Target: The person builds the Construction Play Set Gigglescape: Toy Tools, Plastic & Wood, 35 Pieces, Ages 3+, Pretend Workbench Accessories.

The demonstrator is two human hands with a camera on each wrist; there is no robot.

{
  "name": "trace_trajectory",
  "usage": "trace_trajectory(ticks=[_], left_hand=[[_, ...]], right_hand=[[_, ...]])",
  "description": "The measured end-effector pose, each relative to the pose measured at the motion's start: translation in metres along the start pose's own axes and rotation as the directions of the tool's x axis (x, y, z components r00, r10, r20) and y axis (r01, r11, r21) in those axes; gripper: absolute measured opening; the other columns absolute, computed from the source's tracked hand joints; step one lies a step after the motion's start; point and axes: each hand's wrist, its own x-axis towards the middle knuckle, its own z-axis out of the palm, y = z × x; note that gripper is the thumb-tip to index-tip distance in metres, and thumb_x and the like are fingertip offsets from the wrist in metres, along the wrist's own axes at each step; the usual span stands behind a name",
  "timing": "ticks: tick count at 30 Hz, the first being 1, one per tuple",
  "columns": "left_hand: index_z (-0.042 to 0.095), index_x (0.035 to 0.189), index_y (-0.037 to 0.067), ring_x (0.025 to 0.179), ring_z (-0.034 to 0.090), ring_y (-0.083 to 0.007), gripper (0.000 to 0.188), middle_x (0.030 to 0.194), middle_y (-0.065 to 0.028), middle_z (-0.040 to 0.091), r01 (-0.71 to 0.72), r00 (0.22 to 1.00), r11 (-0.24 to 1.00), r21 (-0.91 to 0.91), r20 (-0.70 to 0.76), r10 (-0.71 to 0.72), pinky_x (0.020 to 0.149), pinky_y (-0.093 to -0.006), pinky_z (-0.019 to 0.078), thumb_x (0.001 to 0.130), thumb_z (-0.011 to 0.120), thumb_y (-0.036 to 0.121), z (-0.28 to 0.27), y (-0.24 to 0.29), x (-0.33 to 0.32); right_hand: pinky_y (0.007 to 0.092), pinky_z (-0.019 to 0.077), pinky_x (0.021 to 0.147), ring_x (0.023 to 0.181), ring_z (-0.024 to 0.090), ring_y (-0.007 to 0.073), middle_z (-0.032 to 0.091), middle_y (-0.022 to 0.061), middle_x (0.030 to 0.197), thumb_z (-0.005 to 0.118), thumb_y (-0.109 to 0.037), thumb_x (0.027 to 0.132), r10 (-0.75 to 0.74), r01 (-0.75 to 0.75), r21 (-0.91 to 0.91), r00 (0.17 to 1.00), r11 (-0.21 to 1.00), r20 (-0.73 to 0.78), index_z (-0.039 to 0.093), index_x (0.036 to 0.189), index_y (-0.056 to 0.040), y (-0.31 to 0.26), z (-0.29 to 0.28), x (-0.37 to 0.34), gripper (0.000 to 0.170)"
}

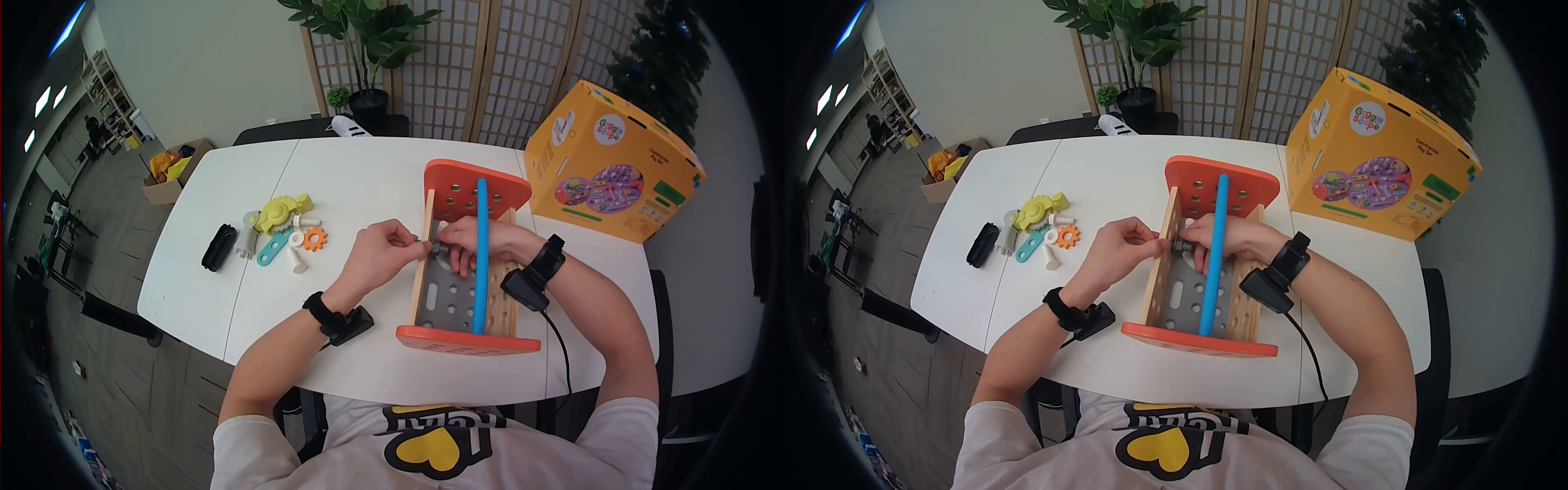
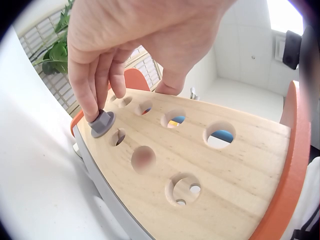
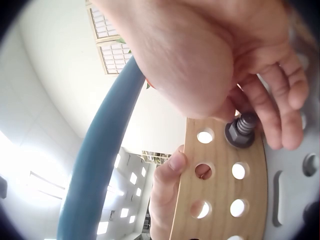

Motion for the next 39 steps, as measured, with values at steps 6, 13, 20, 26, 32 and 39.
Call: trace_trajectory(ticks=[6,13,20,26,32,39], left_hand=[[0.07,0.09,-0.001,0.085,0.072,-0.0137,0.026,0.086,-0.0095,0.076,0.008,1.0,1.0,0.021,0.001,-0.008,0.083,-0.0266,0.0555,0.087,0.08,0.022,0.0,-0.001,0.001],[0.07,0.091,-0.001,0.084,0.072,-0.0134,0.027,0.085,-0.0091,0.076,0.01,1.0,1.0,0.026,-0.002,-0.01,0.082,-0.0265,0.0551,0.086,0.081,0.023,0.0,0.002,0.0],[0.07,0.091,0.0,0.084,0.072,-0.0135,0.028,0.086,-0.0096,0.076,0.004,1.0,1.0,0.015,0.004,-0.004,0.081,-0.0267,0.055,0.086,0.081,0.024,0.0,0.001,0.001],[0.07,0.091,-0.001,0.084,0.072,-0.0135,0.027,0.086,-0.0099,0.076,0.004,1.0,1.0,0.008,0.0,-0.004,0.081,-0.0267,0.0551,0.086,0.081,0.024,0.001,0.003,-0.001],[0.069,0.091,-0.001,0.084,0.072,-0.0136,0.027,0.086,-0.01,0.076,0.002,1.0,1.0,0.007,0.002,-0.002,0.081,-0.0267,0.0551,0.087,0.081,0.024,0.001,-0.003,0.002],[0.069,0.09,0.0,0.085,0.072,-0.0135,0.027,0.086,-0.0098,0.076,0.006,1.0,1.0,0.019,-0.008,-0.006,0.082,-0.0268,0.055,0.087,0.08,0.024,0.001,0.0,0.0]], right_hand=[[0.0235,0.0501,0.054,0.067,0.071,0.0131,0.07,0.0046,0.08,0.057,-0.027,0.106,-0.165,0.161,-0.138,0.986,0.977,-0.016,0.058,0.115,-0.0016,0.006,0.003,-0.004,0.026],[0.0282,0.0552,0.057,0.064,0.069,0.0168,0.068,0.0091,0.077,0.059,-0.021,0.105,-0.022,0.023,-0.054,1.0,0.998,0.005,0.057,0.108,0.0029,0.007,-0.002,0.009,0.024],[0.0275,0.055,0.06,0.064,0.068,0.0156,0.069,0.0067,0.077,0.054,-0.027,0.107,-0.144,0.14,-0.163,0.989,0.977,-0.015,0.063,0.103,0.0031,0.002,0.006,-0.005,0.031],[0.0285,0.0541,0.059,0.066,0.068,0.0148,0.068,0.0064,0.076,0.057,-0.031,0.106,-0.072,0.078,-0.171,0.997,0.982,0.041,0.058,0.116,0.0018,0.009,-0.003,0.009,0.034],[0.0287,0.0532,0.058,0.065,0.066,0.0136,0.067,0.0055,0.075,0.051,-0.035,0.108,-0.131,0.127,-0.118,0.991,0.985,-0.031,0.058,0.111,-0.0007,0.004,0.006,-0.001,0.035],[0.0283,0.0536,0.059,0.066,0.066,0.0135,0.067,0.0069,0.078,0.06,-0.027,0.105,-0.125,0.128,-0.137,0.992,0.982,0.029,0.055,0.115,-0.0008,0.01,-0.002,0.011,0.028]])
